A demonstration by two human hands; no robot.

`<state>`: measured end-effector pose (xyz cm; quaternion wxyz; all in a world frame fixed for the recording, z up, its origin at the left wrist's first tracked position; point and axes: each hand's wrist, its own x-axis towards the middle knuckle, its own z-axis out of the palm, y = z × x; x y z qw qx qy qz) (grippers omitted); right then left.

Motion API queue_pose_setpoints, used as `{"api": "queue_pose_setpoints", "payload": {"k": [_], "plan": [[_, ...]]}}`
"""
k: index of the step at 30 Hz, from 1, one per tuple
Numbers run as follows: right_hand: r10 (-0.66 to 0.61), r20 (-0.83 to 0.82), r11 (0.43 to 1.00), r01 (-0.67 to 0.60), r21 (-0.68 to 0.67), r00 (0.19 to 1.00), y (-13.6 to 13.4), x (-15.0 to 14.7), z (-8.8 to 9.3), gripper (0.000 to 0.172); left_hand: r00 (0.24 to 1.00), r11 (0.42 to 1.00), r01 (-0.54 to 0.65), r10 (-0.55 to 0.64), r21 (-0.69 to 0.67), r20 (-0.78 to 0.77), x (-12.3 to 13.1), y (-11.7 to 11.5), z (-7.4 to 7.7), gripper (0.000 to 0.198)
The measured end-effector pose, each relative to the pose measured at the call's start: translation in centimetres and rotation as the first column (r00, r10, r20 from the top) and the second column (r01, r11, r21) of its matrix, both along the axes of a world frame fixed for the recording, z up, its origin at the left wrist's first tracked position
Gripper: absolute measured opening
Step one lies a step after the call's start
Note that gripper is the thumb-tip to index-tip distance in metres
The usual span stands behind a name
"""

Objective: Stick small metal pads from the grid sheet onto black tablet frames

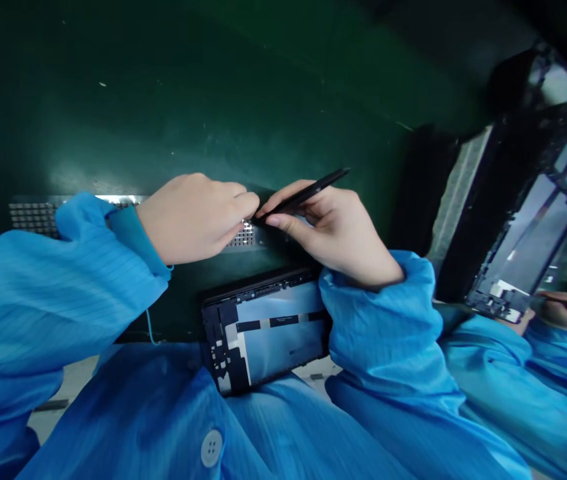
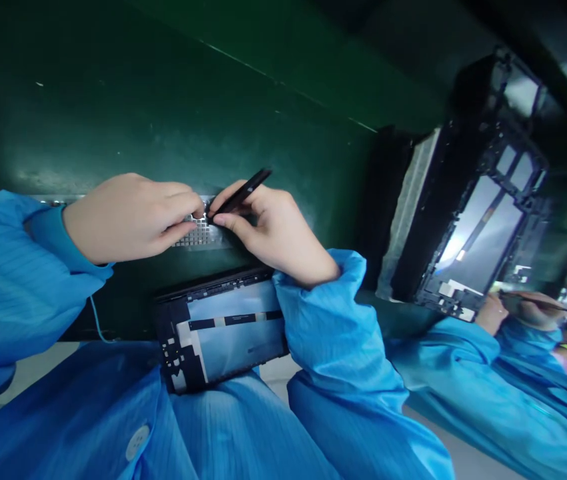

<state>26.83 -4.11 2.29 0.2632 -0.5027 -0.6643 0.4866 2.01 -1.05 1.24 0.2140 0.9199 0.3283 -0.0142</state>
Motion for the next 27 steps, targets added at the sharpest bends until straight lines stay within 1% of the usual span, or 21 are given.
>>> {"api": "queue_pose_setpoints", "payload": {"k": [1, 2, 3, 4, 6, 7, 8, 9, 11, 13, 15, 18, 21, 23, 25, 27], "plan": [[-0.029, -0.034, 0.999, 0.028, -0.033, 0.999, -0.6, 0.0, 0.4, 0.027, 1.000, 1.000, -0.004, 0.004, 0.014, -0.005, 0.0, -0.2, 0.0, 0.030], [-0.087, -0.081, 0.994, 0.081, -0.074, 0.993, -1.8, -0.1, 0.8, 0.026, 1.000, 1.000, -0.004, 0.005, 0.029, -0.009, 0.0, -0.3, -0.1, 0.032], [-0.173, -0.129, 0.981, 0.159, -0.112, 0.976, -3.4, -0.5, 1.2, 0.024, 1.000, 0.999, -0.003, 0.003, 0.045, -0.008, 0.0, -0.4, -0.2, 0.034], [-0.281, -0.168, 0.956, 0.259, -0.137, 0.945, -5.4, -1.1, 1.5, 0.022, 1.000, 0.998, -0.001, 0.001, 0.058, -0.002, 0.0, -0.4, -0.4, 0.035], [-0.490, -0.200, 0.871, 0.469, -0.145, 0.849, -10.0, -3.0, 1.7, 0.019, 1.000, 0.998, -0.004, 0.003, 0.066, 0.023, 0.0, -0.5, -0.7, 0.037], [-0.569, -0.205, 0.822, 0.558, -0.115, 0.796, -12.3, -4.2, 1.5, 0.018, 0.999, 0.998, -0.007, 0.004, 0.062, 0.036, 0.0, -0.4, -0.9, 0.038], [-0.614, -0.199, 0.787, 0.612, -0.081, 0.763, -14.3, -5.4, 1.2, 0.018, 0.999, 0.998, -0.010, 0.007, 0.057, 0.048, -0.1, -0.4, -1.0, 0.039], [-0.634, -0.207, 0.764, 0.645, -0.018, 0.745, -15.9, -6.5, 0.7, 0.017, 0.998, 0.998, -0.016, 0.013, 0.054, 0.059, -0.1, -0.3, -1.0, 0.038], [-0.634, -0.217, 0.743, 0.662, 0.096, 0.743, -17.6, -8.2, -0.3, 0.016, 0.997, 0.998, -0.027, 0.023, 0.048, 0.079, -0.2, -0.2, -1.0, 0.034], [-0.626, -0.214, 0.734, 0.659, 0.163, 0.750, -17.8, -9.0, -1.2, 0.016, 0.996, 0.999, -0.027, 0.024, 0.043, 0.083, -0.2, -0.2, -0.7, 0.031], [-0.631, -0.201, 0.729, 0.662, 0.176, 0.749, -17.4, -9.1, -1.7, 0.017, 0.998, 0.999, -0.019, 0.016, 0.037, 0.064, -0.3, -0.2, -0.5, 0.031], [-0.604, -0.209, 0.741, 0.639, 0.208, 0.769, -17.1, -8.7, -1.5, 0.022, 0.999, 0.999, -0.021, 0.019, 0.044, 0.041, -0.3, -0.2, -0.4, 0.032], [-0.534, -0.153, 0.802, 0.555, 0.221, 0.832, -17.1, -8.0, -0.1, 0.031, 0.999, 0.997, -0.026, 0.023, 0.069, 0.045, -0.2, -0.1, -0.4, 0.032], [-0.492, -0.088, 0.849, 0.499, 0.171, 0.866, -16.5, -7.0, 1.4, 0.033, 0.999, 0.997, 0.001, -0.003, 0.075, 0.032, -0.2, 0.0, -0.3, 0.031], [-0.448, -0.021, 0.890, 0.448, 0.081, 0.894, -14.9, -5.6, 2.7, 0.028, 0.999, 0.997, 0.049, -0.049, 0.059, 0.004, -0.3, 0.2, -0.1, 0.028], [-0.401, 0.025, 0.916, 0.401, 0.010, 0.916, -12.3, -4.3, 3.3, 0.019, 0.996, 0.995, 0.093, -0.093, 0.028, -0.009, -0.3, 0.4, 0.1, 0.024]]}}
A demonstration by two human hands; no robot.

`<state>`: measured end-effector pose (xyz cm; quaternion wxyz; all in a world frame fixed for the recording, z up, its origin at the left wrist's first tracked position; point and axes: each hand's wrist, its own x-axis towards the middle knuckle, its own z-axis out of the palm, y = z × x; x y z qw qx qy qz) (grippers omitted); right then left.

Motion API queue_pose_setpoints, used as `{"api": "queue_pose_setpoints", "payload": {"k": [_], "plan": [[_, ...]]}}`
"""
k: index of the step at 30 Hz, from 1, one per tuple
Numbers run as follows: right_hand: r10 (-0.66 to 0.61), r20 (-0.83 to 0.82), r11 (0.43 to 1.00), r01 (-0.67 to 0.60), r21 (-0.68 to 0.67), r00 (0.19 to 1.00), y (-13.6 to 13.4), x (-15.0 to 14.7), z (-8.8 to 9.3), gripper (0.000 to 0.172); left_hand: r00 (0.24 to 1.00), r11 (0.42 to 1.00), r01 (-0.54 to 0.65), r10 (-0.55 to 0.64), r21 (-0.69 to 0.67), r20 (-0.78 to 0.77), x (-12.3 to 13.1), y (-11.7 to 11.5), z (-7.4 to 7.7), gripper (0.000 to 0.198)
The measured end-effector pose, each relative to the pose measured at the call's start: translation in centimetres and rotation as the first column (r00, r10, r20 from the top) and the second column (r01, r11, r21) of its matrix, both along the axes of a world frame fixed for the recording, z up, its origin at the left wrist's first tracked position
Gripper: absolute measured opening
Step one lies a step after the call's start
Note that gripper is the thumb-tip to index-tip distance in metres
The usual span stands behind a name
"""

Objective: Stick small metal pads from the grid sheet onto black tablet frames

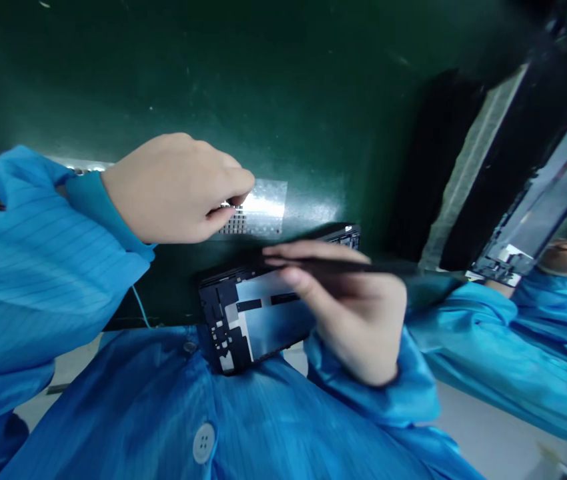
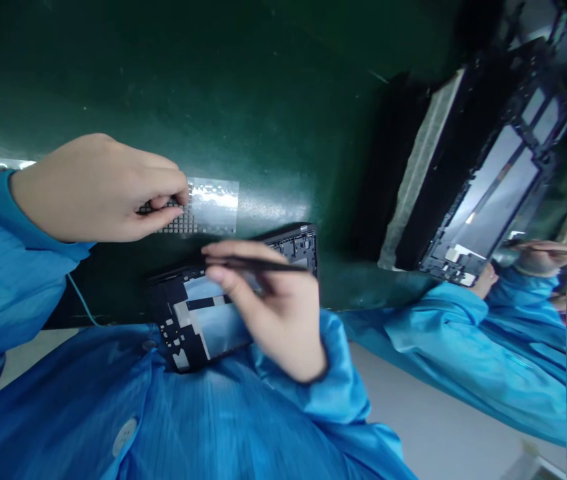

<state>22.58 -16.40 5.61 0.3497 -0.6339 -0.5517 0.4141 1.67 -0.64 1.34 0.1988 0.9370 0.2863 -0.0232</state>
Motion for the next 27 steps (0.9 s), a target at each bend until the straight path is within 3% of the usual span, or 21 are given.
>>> {"api": "queue_pose_setpoints", "payload": {"k": [3, 6, 10, 20, 22, 24, 27], "plan": [[0.072, 0.010, 0.997, -0.072, 0.010, 0.997, 4.3, 1.5, -0.9, 0.010, 1.000, 0.999, 0.005, -0.004, -0.034, 0.025, -0.2, 0.2, 0.0, 0.018], [0.169, 0.005, 0.985, -0.169, 0.025, 0.986, 7.1, 2.1, -2.6, 0.018, 0.998, 0.998, -0.010, 0.013, -0.055, 0.067, -0.3, 0.3, -0.1, 0.020], [0.231, -0.038, 0.973, -0.231, -0.018, 0.972, 7.4, 2.3, -3.5, 0.027, 0.994, 0.998, 0.003, 0.004, -0.066, 0.109, -0.4, 0.2, -0.3, 0.020], [0.271, -0.024, 0.962, -0.272, -0.032, 0.962, 8.0, 2.7, -2.9, 0.021, 0.994, 0.997, 0.006, 0.003, -0.077, 0.111, -0.4, 0.3, -0.7, 0.028], [0.161, -0.117, 0.984, -0.169, -0.062, 0.980, 6.7, 2.6, -2.7, 0.023, 0.993, 0.997, 0.002, 0.007, -0.078, 0.117, -0.4, 0.2, -0.6, 0.027], [-0.052, -0.157, 0.997, 0.044, -0.059, 0.986, 4.0, 1.9, -2.5, 0.021, 0.995, 0.998, 0.006, 0.000, -0.059, 0.102, -0.3, 0.1, -0.4, 0.024], [-0.332, -0.107, 0.937, 0.340, 0.074, 0.937, -1.3, -0.2, -2.9, 0.007, 0.999, 1.000, 0.010, -0.009, -0.015, 0.052, -0.4, -0.1, 0.0, 0.021]]}}
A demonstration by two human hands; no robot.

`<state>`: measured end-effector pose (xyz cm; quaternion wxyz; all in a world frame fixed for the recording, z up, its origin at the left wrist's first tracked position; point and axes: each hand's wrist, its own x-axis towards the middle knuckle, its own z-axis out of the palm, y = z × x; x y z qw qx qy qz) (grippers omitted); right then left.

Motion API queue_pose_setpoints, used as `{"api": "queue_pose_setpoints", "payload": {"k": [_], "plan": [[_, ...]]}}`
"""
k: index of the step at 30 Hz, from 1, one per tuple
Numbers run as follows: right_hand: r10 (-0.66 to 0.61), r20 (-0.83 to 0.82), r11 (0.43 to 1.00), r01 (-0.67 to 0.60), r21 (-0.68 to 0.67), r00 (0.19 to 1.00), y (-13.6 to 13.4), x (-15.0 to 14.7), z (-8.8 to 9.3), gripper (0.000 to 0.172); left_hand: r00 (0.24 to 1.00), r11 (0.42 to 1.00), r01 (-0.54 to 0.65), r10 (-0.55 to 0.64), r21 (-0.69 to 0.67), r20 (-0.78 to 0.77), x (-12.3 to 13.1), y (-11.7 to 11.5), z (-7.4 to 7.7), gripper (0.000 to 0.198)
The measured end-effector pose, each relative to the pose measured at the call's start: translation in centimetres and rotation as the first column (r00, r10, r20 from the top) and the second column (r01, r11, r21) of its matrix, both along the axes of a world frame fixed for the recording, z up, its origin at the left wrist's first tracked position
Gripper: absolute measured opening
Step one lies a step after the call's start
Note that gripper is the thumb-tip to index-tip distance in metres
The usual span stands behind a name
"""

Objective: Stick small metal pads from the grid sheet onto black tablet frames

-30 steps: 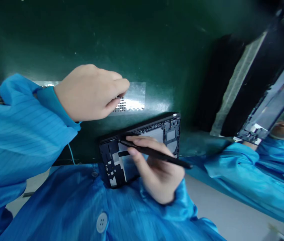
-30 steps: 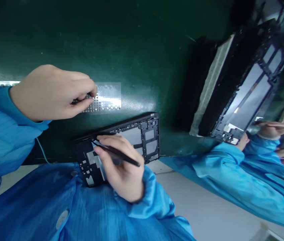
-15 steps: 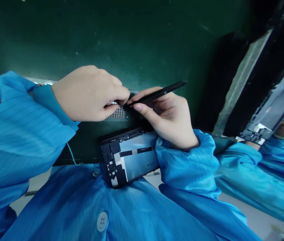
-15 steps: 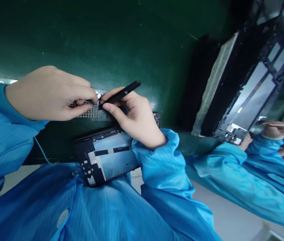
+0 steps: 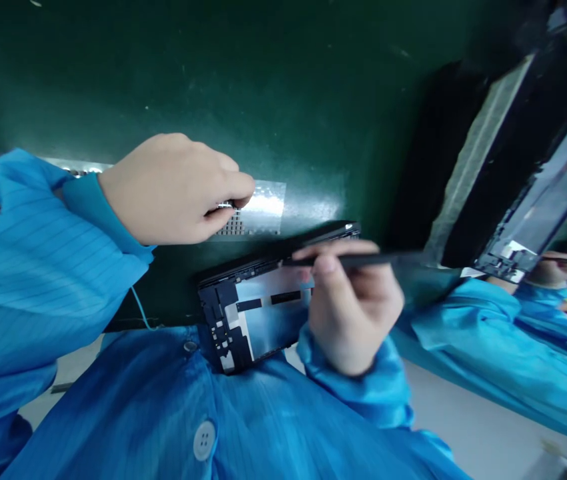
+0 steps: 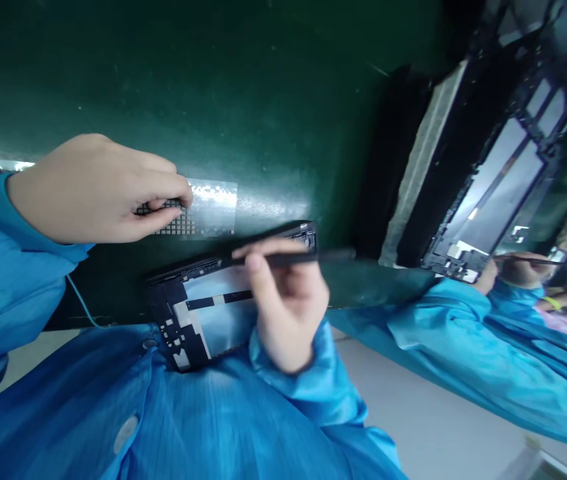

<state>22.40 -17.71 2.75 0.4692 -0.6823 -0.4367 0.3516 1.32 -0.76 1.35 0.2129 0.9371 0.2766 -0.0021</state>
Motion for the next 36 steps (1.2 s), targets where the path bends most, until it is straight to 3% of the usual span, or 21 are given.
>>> {"api": "queue_pose_setpoints", "payload": {"k": [2, 4, 9, 15, 17, 20, 25, 29, 36], "plan": [[-0.043, 0.073, 0.992, 0.034, 0.122, 0.996, -2.7, -1.4, -0.8, 0.005, 1.000, 1.000, 0.000, 0.000, 0.004, -0.020, -0.1, -0.1, 0.1, 0.023], [-0.010, 0.120, 0.979, -0.014, 0.202, 0.993, -3.9, -2.4, -1.6, 0.014, 1.000, 1.000, -0.007, 0.007, -0.003, -0.013, -0.2, -0.1, 0.2, 0.023], [0.050, 0.180, 0.966, -0.093, 0.242, 0.982, -3.2, -2.7, -2.5, 0.021, 0.999, 1.000, -0.026, 0.026, -0.001, -0.026, -0.2, 0.1, 0.2, 0.026], [0.160, 0.376, 0.938, -0.259, 0.229, 0.913, -3.1, -1.9, -0.6, 0.031, 0.996, 0.999, -0.043, 0.041, -0.028, -0.074, -0.1, 0.1, 0.5, 0.034], [0.216, 0.411, 0.939, -0.304, 0.161, 0.886, -1.9, -1.1, 0.6, 0.030, 0.998, 0.998, -0.044, 0.041, -0.043, -0.054, -0.2, 0.1, 0.4, 0.035], [0.337, 0.359, 0.919, -0.386, 0.073, 0.870, 2.0, 0.9, 1.2, 0.021, 0.999, 1.000, -0.010, 0.008, -0.026, -0.053, -0.2, 0.1, 0.5, 0.039], [0.593, 0.173, 0.796, -0.605, 0.024, 0.786, 8.0, 3.2, -1.0, 0.010, 0.993, 1.000, 0.005, -0.004, 0.010, -0.115, 0.0, 0.2, 0.7, 0.036], [0.605, 0.130, 0.791, -0.612, 0.013, 0.785, 8.2, 3.2, -1.9, 0.012, 0.996, 1.000, 0.010, -0.008, 0.023, -0.087, -0.1, 0.3, 0.4, 0.035], [0.639, 0.160, 0.763, -0.646, -0.011, 0.752, 8.8, 3.0, -1.2, 0.015, 0.994, 0.999, 0.021, -0.018, 0.032, -0.106, -0.1, 0.3, 0.3, 0.040]]}}
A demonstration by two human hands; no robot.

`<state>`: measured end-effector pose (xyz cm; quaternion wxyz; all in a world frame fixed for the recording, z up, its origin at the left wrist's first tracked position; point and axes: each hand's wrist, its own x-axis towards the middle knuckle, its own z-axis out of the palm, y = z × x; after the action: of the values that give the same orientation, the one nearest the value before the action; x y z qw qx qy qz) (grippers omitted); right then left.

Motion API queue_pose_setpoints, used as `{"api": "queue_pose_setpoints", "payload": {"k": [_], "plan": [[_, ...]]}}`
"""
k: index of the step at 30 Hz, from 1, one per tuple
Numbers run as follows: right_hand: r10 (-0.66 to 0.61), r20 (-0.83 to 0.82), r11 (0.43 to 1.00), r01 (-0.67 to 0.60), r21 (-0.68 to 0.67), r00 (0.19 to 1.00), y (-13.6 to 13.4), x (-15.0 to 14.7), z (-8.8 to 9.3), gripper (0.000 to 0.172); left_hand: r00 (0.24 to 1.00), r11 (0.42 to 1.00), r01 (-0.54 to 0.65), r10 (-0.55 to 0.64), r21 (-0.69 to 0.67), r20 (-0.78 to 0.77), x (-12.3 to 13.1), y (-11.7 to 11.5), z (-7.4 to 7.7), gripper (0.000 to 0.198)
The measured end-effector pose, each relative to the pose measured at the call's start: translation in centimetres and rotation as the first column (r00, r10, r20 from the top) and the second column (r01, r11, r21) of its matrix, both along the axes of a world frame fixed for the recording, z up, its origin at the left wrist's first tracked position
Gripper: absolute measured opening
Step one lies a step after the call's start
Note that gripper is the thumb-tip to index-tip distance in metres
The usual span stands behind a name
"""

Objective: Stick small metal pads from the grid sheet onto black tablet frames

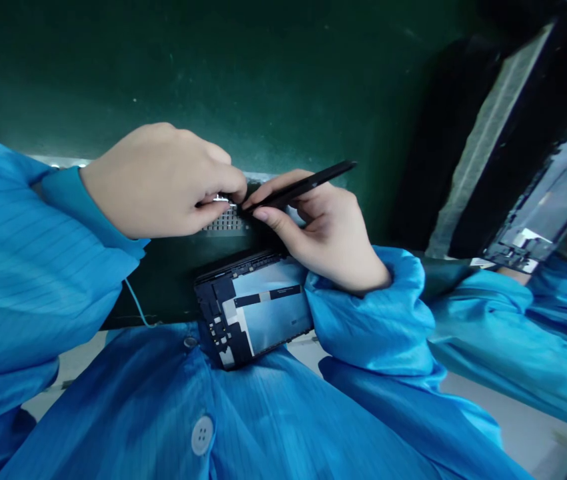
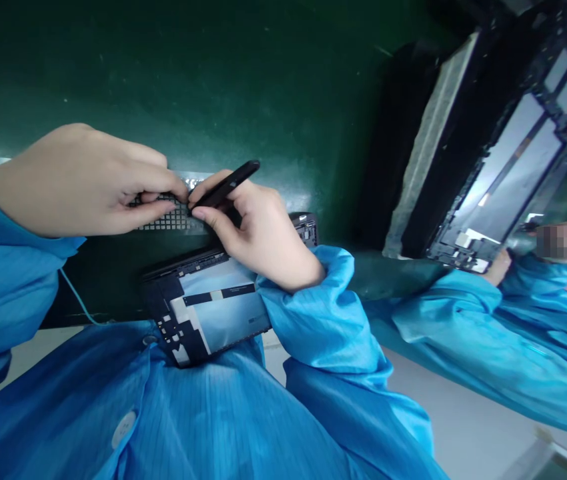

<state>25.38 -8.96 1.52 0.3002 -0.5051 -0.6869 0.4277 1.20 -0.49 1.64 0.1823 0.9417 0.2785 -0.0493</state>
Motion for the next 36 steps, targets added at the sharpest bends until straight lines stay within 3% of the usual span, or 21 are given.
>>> {"api": "queue_pose_setpoints", "payload": {"k": [3, 5, 6, 9, 11, 15, 21, 26, 28, 31, 33, 36], "plan": [[-0.070, -0.110, 0.996, 0.062, -0.069, 0.992, -0.7, 0.2, 0.3, 0.017, 0.999, 1.000, 0.006, -0.005, 0.020, -0.031, 0.1, 0.0, 0.1, 0.044], [-0.259, -0.214, 0.966, 0.248, -0.078, 0.942, -2.7, 0.2, 0.4, 0.014, 0.997, 0.999, 0.014, -0.011, 0.040, -0.073, 0.1, 0.0, 0.2, 0.047], [-0.382, -0.253, 0.923, 0.382, -0.051, 0.889, -4.1, 0.2, 0.3, 0.011, 0.996, 0.999, 0.014, -0.010, 0.044, -0.085, 0.1, 0.0, 0.2, 0.048], [-0.656, -0.319, 0.691, 0.714, 0.110, 0.684, -8.4, -0.2, -0.4, 0.004, 0.998, 0.999, 0.006, -0.004, 0.032, -0.061, -0.2, 0.1, 0.1, 0.047], [-0.705, -0.326, 0.599, 0.775, 0.201, 0.630, -10.3, -0.6, -1.2, 0.006, 1.000, 1.000, 0.000, 0.000, 0.016, -0.010, -0.4, 0.1, 0.0, 0.051], [-0.733, -0.262, 0.575, 0.778, 0.254, 0.627, -10.9, -1.1, -2.3, 0.007, 0.998, 0.999, -0.029, 0.031, -0.039, 0.059, -0.5, 0.1, -0.2, 0.060], [-0.733, -0.157, 0.620, 0.745, 0.245, 0.662, -11.3, -0.5, -2.4, 0.010, 0.997, 0.998, -0.053, 0.055, -0.041, 0.054, -0.4, 0.1, 0.2, 0.067], [-0.673, 0.003, 0.718, 0.652, 0.242, 0.740, -10.8, -0.2, 0.8, 0.017, 0.998, 0.998, -0.035, 0.037, -0.046, 0.056, -0.5, 0.2, 0.3, 0.060], [-0.571, -0.015, 0.804, 0.564, 0.190, 0.820, -8.6, -0.3, 2.2, 0.014, 0.997, 0.998, -0.026, 0.030, -0.053, 0.075, -0.6, 0.3, 0.4, 0.060], [-0.241, -0.014, 0.967, 0.241, 0.080, 0.970, -4.3, -0.5, 2.5, 0.012, 0.999, 0.997, -0.017, 0.020, -0.072, 0.048, -0.5, 0.2, 0.6, 0.055], [-0.059, -0.008, 0.997, 0.060, 0.051, 0.998, -2.0, -0.5, 1.6, 0.014, 1.000, 0.996, -0.020, 0.022, -0.082, 0.019, -0.4, 0.1, 0.7, 0.047], [0.023, -0.005, 0.999, -0.023, 0.040, 1.000, -0.6, -0.3, 0.0, 0.016, 1.000, 0.998, -0.013, 0.012, -0.068, -0.020, -0.2, 0.0, 0.8, 0.040]]}}
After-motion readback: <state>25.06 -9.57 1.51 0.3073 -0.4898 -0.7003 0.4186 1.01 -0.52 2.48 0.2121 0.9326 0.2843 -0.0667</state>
